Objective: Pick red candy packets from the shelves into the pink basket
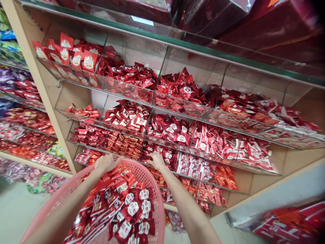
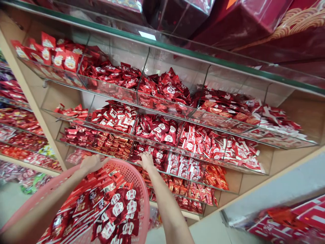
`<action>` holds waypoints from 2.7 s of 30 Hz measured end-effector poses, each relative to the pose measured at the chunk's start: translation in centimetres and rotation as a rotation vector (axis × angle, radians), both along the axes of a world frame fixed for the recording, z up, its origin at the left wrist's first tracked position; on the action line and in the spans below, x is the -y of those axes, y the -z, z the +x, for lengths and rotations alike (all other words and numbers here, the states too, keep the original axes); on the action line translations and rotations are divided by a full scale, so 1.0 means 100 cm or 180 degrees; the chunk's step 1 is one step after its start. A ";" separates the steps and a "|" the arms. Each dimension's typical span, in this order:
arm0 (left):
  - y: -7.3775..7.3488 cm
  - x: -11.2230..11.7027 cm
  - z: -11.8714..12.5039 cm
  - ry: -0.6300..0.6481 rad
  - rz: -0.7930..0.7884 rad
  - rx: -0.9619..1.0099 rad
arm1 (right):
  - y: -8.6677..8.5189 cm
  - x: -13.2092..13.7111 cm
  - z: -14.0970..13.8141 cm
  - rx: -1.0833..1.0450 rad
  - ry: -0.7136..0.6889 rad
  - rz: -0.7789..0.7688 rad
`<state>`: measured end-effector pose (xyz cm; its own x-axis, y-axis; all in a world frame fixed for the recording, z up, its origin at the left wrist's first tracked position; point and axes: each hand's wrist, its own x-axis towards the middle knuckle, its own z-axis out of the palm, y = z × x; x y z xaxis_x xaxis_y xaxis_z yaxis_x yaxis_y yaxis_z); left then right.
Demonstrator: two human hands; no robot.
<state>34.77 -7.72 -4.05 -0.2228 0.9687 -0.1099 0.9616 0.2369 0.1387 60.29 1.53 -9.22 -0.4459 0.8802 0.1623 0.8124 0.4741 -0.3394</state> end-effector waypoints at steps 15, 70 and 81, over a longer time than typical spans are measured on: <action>-0.002 -0.008 0.012 0.0095 0.0067 -0.0007 | -0.022 0.118 0.046 -0.5146 -0.0005 -0.3395; 0.000 -0.009 0.016 0.0080 -0.0012 -0.0063 | -0.004 0.232 0.033 0.0770 0.0292 -0.0611; -0.001 -0.012 0.017 0.0077 -0.0053 -0.0019 | -0.048 0.133 0.073 0.0433 0.0889 0.0164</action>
<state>36.45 -6.47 -3.91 -0.1999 0.9718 -0.1247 0.9679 0.2157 0.1294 67.63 -11.81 -4.46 -0.2089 0.9639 0.1652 0.9499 0.2401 -0.1999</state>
